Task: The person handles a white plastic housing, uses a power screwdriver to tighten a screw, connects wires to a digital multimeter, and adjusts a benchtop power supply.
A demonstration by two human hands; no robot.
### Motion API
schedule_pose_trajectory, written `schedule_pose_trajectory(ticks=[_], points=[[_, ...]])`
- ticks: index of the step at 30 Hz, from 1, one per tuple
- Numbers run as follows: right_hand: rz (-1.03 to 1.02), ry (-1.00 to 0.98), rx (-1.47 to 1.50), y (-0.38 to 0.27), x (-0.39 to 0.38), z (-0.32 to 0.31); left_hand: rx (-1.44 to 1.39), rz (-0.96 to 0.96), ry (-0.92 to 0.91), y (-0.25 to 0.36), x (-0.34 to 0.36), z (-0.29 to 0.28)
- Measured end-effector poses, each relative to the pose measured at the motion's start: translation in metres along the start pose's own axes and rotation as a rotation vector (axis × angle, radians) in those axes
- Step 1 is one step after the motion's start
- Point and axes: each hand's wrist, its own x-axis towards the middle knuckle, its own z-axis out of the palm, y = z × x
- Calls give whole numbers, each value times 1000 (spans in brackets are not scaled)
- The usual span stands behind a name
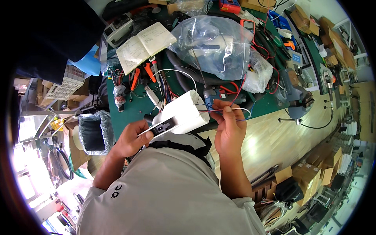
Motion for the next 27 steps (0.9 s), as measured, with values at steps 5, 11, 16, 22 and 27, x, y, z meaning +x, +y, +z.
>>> schedule_pose_trajectory(ticks=[5,11,16,22,27], points=[[48,0,-22,3,2,-4,50,5,20,2,-2,-2],[111,-63,-78,11,8,-17,107,-2,56,-5,-2,-5],[105,-50,-125,2,10,-19,103,-31,91,-15,-6,-10],[-509,-138,-298,-58,22,-20,85,-67,138,-29,-8,-16],[-782,-869,-253,-165,-11,29,58,-50,194,-29,-7,-14]])
